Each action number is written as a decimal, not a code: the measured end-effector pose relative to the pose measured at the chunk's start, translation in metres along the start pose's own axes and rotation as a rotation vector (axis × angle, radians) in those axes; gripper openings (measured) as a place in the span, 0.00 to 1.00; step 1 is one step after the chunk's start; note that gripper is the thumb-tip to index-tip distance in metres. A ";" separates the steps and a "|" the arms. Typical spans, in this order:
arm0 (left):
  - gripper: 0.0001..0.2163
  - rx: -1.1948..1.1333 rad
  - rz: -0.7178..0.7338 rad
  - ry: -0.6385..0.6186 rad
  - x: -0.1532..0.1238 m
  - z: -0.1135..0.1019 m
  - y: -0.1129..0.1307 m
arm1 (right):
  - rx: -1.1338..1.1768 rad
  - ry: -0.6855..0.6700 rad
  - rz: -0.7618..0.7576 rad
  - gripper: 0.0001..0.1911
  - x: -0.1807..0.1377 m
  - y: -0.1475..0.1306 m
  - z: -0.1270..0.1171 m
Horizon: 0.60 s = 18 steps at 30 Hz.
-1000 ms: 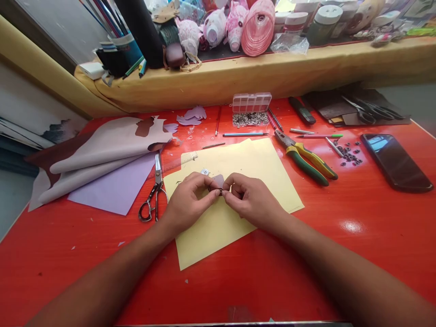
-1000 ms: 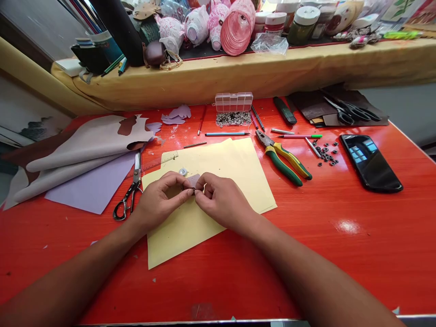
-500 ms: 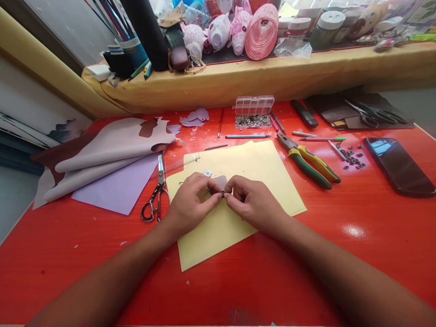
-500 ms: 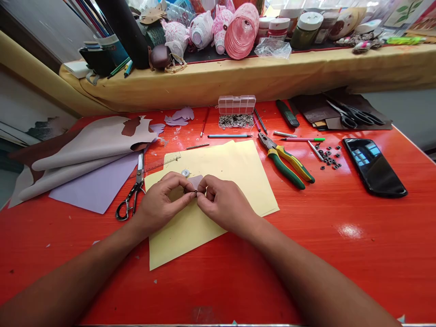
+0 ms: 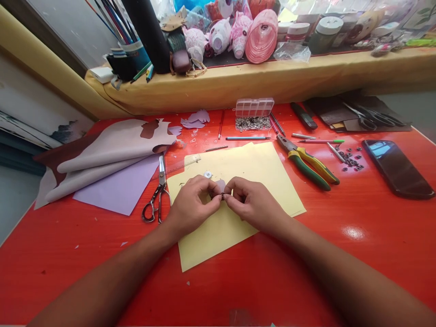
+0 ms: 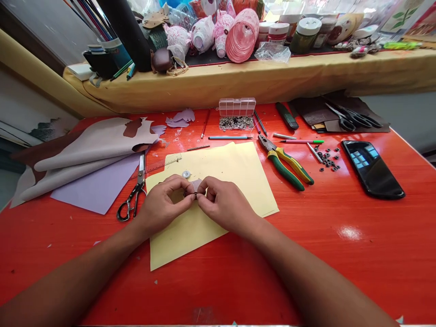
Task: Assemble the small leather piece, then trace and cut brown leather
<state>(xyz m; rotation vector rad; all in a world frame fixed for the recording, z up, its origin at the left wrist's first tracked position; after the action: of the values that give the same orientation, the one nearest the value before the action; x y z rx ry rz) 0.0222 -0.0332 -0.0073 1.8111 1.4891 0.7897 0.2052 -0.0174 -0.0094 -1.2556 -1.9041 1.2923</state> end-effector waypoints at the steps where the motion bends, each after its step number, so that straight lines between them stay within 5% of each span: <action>1: 0.02 -0.019 -0.014 0.001 0.000 0.000 0.000 | 0.011 0.000 0.004 0.03 0.000 0.000 0.000; 6: 0.03 -0.099 -0.072 0.023 0.001 -0.003 -0.002 | 0.106 0.001 0.043 0.06 0.000 0.000 -0.004; 14: 0.05 -0.357 -0.178 0.072 0.003 -0.002 -0.016 | 0.235 0.272 0.106 0.13 0.006 0.008 -0.039; 18: 0.04 -0.402 -0.171 0.054 0.004 0.000 -0.020 | 0.096 0.211 0.118 0.13 0.005 0.010 -0.047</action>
<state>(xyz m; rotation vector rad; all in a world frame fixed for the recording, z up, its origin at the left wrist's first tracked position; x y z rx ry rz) 0.0112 -0.0266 -0.0232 1.3573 1.3792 0.9768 0.2442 0.0085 0.0008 -1.4123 -1.6239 1.2403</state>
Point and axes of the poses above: each hand's wrist, its own x-axis towards the middle knuckle, its own z-axis out of the palm, y = z × x, the point moved 3 cm from there along x, towards the middle knuckle
